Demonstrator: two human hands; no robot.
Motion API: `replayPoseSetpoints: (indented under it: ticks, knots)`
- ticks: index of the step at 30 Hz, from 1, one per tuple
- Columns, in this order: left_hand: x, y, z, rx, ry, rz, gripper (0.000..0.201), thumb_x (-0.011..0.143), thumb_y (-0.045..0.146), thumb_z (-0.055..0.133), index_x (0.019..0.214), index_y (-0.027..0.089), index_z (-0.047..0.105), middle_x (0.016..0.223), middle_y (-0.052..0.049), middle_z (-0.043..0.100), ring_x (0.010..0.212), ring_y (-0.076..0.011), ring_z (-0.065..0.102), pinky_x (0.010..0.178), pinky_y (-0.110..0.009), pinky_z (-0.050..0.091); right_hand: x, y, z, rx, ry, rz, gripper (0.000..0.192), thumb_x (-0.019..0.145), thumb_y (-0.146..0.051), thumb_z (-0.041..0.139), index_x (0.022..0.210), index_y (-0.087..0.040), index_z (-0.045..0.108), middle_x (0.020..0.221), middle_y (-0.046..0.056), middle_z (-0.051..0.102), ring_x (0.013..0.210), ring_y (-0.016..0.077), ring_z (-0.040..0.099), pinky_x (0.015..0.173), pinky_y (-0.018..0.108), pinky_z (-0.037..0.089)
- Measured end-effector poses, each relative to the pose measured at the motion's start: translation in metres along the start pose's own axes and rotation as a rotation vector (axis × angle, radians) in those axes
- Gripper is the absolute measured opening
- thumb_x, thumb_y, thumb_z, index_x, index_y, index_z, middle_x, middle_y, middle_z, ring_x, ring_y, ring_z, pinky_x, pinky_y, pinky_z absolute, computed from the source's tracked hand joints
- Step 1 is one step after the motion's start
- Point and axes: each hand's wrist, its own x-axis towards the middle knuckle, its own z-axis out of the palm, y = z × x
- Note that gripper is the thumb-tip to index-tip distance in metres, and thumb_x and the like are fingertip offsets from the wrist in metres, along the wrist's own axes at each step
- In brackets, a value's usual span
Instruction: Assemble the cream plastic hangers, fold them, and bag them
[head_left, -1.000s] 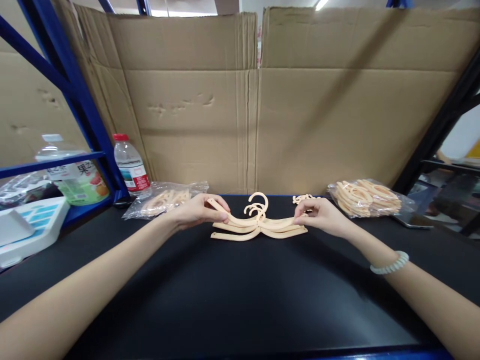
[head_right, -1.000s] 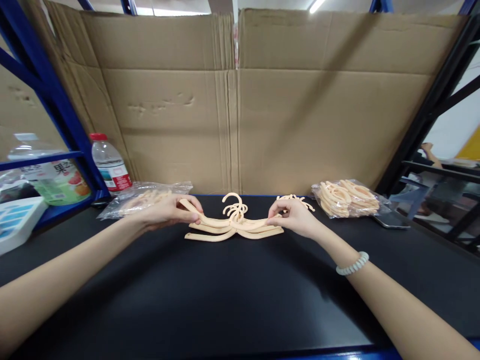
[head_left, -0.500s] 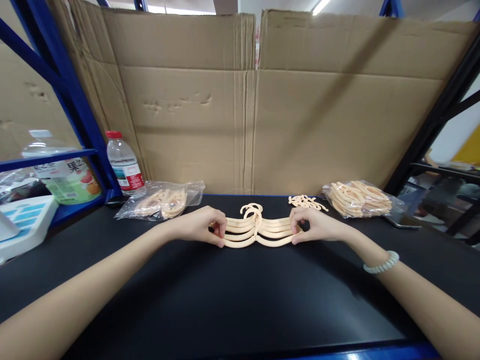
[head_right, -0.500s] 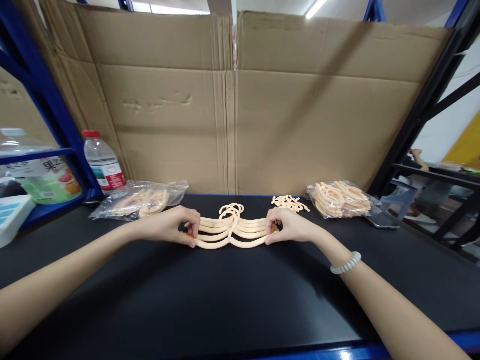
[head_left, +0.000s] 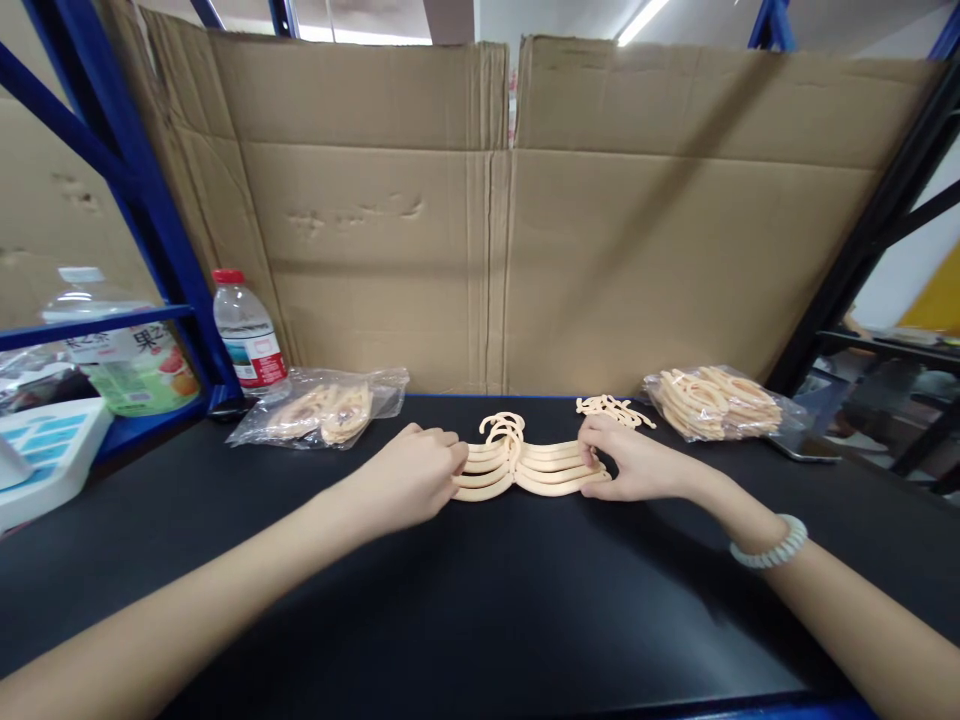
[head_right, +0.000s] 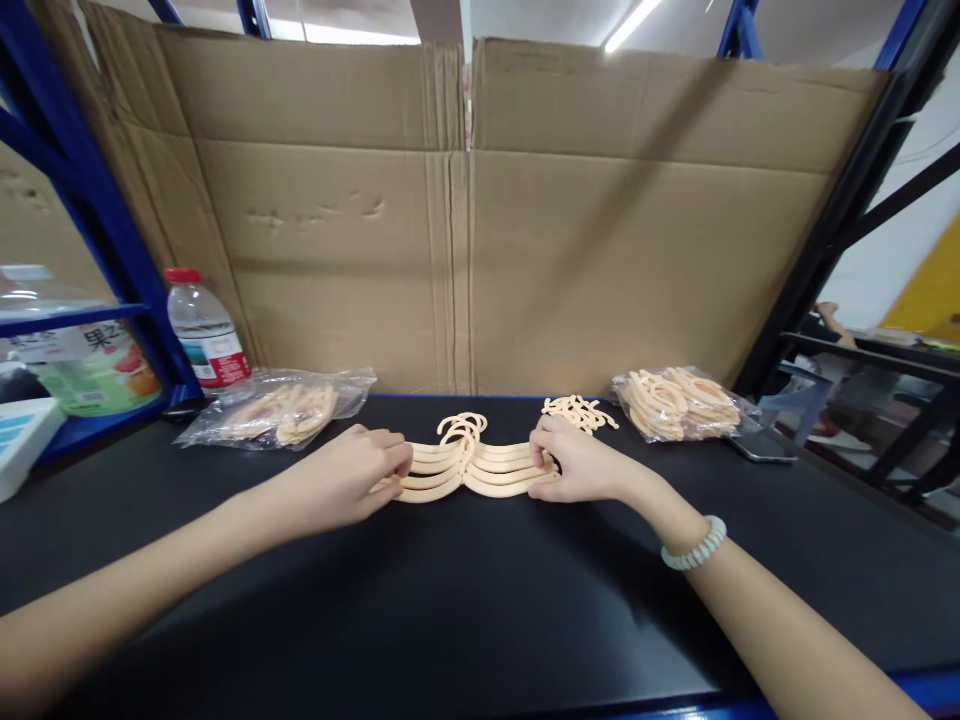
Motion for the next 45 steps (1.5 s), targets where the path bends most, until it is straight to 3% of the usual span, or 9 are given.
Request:
replayPoseSetpoints:
  ticks: [2,4,6,8,14,18,30,39,45]
  knots:
    - [-0.006,0.024,0.006,0.057,0.087,-0.090,0.018,0.084,0.015,0.048,0.095,0.013,0.063,0.100,-0.013,0.065,0.096,-0.0287,0.059,0.081,-0.041,0.044,0.000,-0.014,0.006,-0.021,0.093,0.001,0.029,0.074,-0.031,0.067,0.097,-0.017,0.057,0.103,0.010,0.056,0.100,0.0251,0.052,0.088,0.039,0.045]
    - [-0.012,0.046,0.015,-0.032,0.127,-0.079,0.041,0.086,0.032,0.052,0.122,0.013,0.054,0.128,-0.016,0.056,0.117,-0.0326,0.050,0.096,-0.048,0.040,-0.001,-0.031,0.019,-0.054,0.167,0.013,0.047,0.085,-0.040,0.055,0.124,-0.014,0.049,0.126,0.016,0.051,0.123,0.0299,0.041,0.101,0.046,0.037]
    - [-0.017,0.061,0.025,-0.098,0.076,-0.046,0.065,0.087,0.049,0.048,0.140,0.012,0.038,0.146,-0.018,0.039,0.133,-0.0363,0.036,0.106,-0.053,0.032,-0.001,-0.044,0.033,-0.116,0.150,0.042,0.060,0.092,-0.045,0.042,0.141,-0.012,0.034,0.146,0.017,0.036,0.139,0.0312,0.022,0.110,0.052,0.026]
    - [-0.017,0.065,0.034,-0.137,0.038,-0.065,0.075,0.089,0.058,0.039,0.146,0.011,0.029,0.153,-0.018,0.026,0.139,-0.0390,0.022,0.109,-0.058,0.024,-0.001,-0.051,0.046,-0.169,0.074,0.080,0.066,0.094,-0.046,0.036,0.147,-0.008,0.025,0.153,0.017,0.023,0.143,0.0310,0.011,0.113,0.054,0.018]
    - [-0.003,0.044,0.043,-0.215,-0.099,-0.148,0.093,0.085,0.073,0.023,0.148,0.005,0.020,0.154,-0.019,0.010,0.141,-0.0411,0.004,0.111,-0.062,0.012,0.003,-0.045,0.052,-0.170,-0.111,0.166,0.071,0.096,-0.049,0.027,0.147,-0.001,0.021,0.153,0.020,0.016,0.142,0.0315,0.009,0.115,0.051,0.015]
    - [0.013,0.031,0.046,-0.222,-0.134,-0.150,0.098,0.083,0.076,0.021,0.148,0.003,0.012,0.154,-0.018,0.004,0.142,-0.0384,-0.001,0.112,-0.059,0.007,0.020,-0.034,0.051,-0.186,-0.109,0.168,0.071,0.095,-0.049,0.029,0.146,0.001,0.022,0.152,0.022,0.017,0.142,0.0326,0.012,0.114,0.050,0.015]
    - [0.049,0.003,0.060,-0.225,-0.113,-0.187,0.108,0.075,0.084,0.022,0.149,0.006,0.014,0.155,-0.017,0.006,0.142,-0.0393,0.000,0.112,-0.058,0.006,0.057,0.004,0.058,-0.191,-0.077,0.146,0.074,0.095,-0.051,0.027,0.146,0.002,0.024,0.152,0.022,0.019,0.142,0.0325,0.015,0.114,0.049,0.014]
    - [0.046,0.002,0.066,-0.239,0.007,-0.210,0.095,0.082,0.075,0.026,0.148,0.006,0.021,0.154,-0.017,0.017,0.143,-0.0348,0.009,0.114,-0.055,0.011,0.055,0.000,0.056,-0.192,-0.054,0.164,0.072,0.095,-0.051,0.027,0.145,0.001,0.026,0.152,0.021,0.021,0.141,0.0314,0.017,0.114,0.047,0.015]
    - [0.055,-0.019,0.066,-0.129,0.120,-0.231,0.090,0.083,0.070,0.032,0.145,0.005,0.028,0.151,-0.020,0.025,0.142,-0.0336,0.016,0.113,-0.057,0.007,0.054,-0.002,0.056,-0.189,-0.036,0.170,0.072,0.095,-0.052,0.026,0.145,0.000,0.028,0.151,0.021,0.024,0.141,0.0316,0.018,0.113,0.049,0.016]
